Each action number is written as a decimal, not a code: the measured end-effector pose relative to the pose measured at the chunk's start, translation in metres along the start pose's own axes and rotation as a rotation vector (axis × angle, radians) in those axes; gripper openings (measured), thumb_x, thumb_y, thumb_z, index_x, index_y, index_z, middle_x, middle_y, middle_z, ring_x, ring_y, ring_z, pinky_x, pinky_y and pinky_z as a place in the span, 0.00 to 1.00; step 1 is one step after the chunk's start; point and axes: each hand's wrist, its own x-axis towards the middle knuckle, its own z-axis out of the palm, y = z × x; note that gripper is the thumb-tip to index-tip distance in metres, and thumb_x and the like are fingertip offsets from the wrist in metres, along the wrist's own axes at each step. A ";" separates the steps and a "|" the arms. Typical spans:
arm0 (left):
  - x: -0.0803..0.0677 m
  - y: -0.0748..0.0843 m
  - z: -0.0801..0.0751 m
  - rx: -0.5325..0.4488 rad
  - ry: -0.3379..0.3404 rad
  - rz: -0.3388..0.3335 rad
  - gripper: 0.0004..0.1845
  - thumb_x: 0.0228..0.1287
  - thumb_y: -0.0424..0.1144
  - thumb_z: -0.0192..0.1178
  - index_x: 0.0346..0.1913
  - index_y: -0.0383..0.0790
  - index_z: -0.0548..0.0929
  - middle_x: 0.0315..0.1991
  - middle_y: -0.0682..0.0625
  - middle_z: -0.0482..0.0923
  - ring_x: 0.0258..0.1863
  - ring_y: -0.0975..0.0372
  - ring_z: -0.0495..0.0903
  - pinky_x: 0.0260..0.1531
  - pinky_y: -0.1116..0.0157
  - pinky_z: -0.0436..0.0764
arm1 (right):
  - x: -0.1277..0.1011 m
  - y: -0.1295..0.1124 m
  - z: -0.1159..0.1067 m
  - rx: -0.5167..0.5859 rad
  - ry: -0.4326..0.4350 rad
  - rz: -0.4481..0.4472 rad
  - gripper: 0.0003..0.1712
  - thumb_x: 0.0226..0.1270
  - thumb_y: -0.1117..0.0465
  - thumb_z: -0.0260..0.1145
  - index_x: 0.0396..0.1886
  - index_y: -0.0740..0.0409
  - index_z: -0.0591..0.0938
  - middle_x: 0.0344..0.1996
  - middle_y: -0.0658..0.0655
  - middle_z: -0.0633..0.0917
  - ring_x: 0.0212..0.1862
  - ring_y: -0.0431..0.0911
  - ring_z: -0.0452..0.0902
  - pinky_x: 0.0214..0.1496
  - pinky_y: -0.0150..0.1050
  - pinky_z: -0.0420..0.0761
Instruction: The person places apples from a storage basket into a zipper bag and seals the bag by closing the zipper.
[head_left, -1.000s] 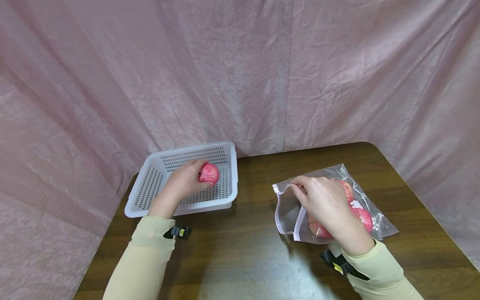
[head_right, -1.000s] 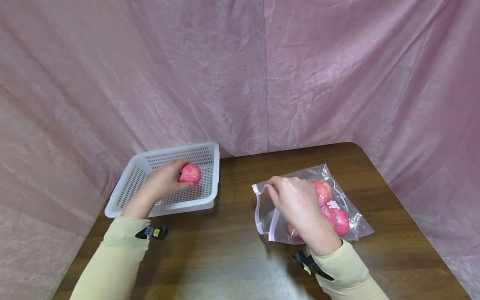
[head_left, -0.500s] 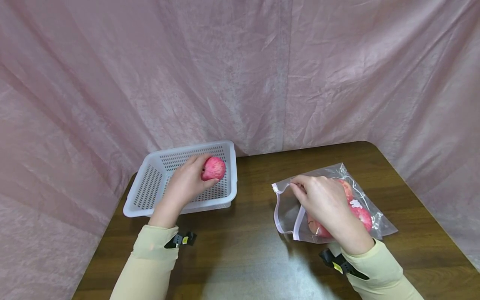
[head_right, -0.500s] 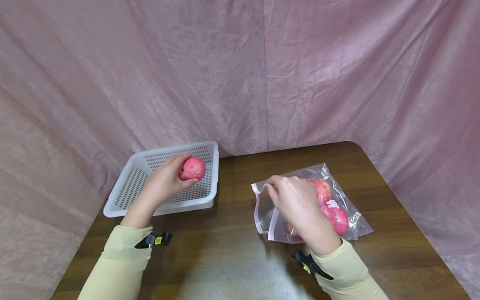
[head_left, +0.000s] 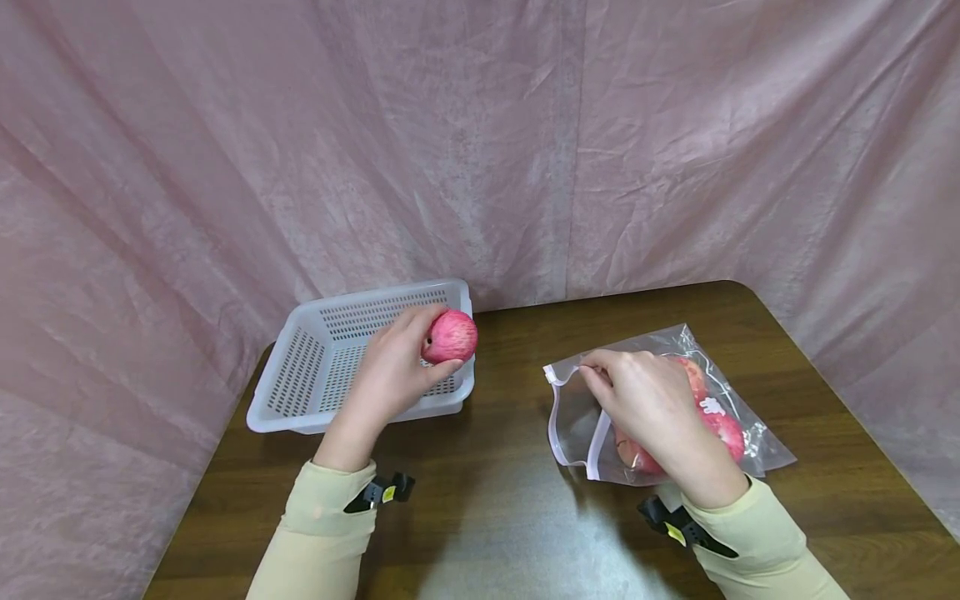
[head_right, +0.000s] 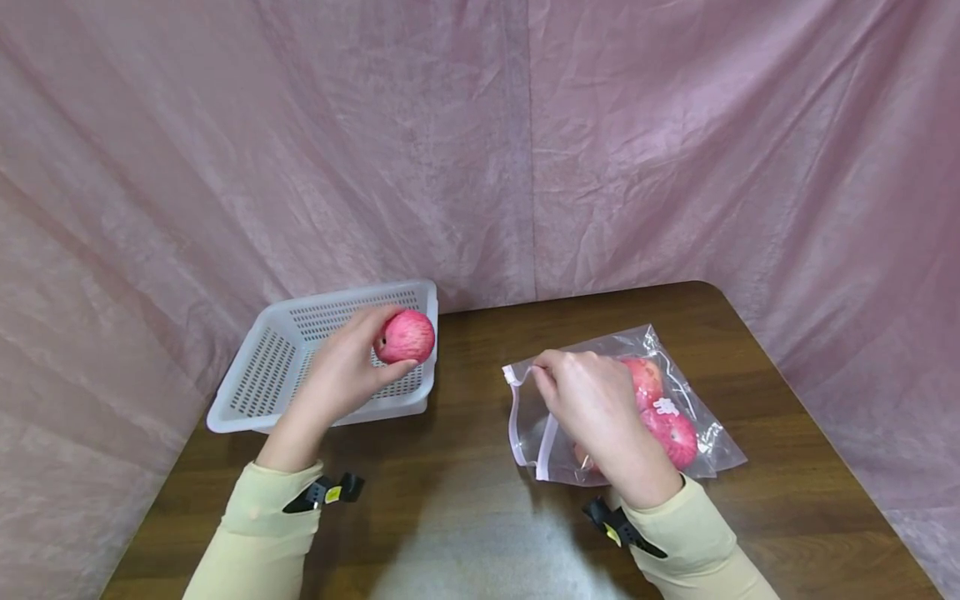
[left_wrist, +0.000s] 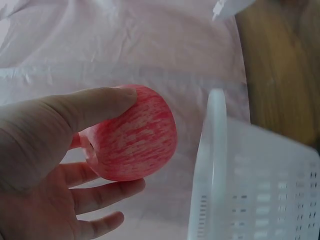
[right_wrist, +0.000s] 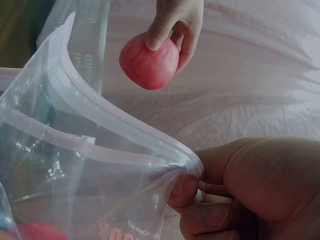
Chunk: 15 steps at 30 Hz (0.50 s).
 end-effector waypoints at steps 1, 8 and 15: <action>-0.001 0.002 0.001 -0.005 0.004 0.006 0.42 0.57 0.44 0.87 0.73 0.43 0.80 0.66 0.44 0.82 0.64 0.50 0.81 0.65 0.42 0.77 | 0.000 0.000 0.000 0.001 -0.001 0.001 0.06 0.75 0.58 0.73 0.42 0.48 0.95 0.33 0.53 0.94 0.31 0.56 0.89 0.23 0.53 0.76; -0.006 0.020 0.011 -0.031 0.038 0.042 0.41 0.56 0.44 0.88 0.72 0.45 0.81 0.66 0.46 0.82 0.59 0.53 0.82 0.65 0.42 0.76 | -0.002 0.001 -0.002 -0.001 -0.002 0.006 0.06 0.75 0.58 0.73 0.42 0.47 0.95 0.33 0.52 0.94 0.30 0.55 0.89 0.24 0.54 0.77; -0.011 0.036 0.023 -0.074 0.023 0.075 0.40 0.58 0.46 0.86 0.73 0.45 0.80 0.68 0.46 0.81 0.69 0.53 0.79 0.69 0.40 0.74 | -0.003 0.002 -0.003 0.002 -0.006 0.010 0.06 0.75 0.58 0.72 0.42 0.47 0.95 0.34 0.52 0.94 0.32 0.56 0.90 0.26 0.55 0.78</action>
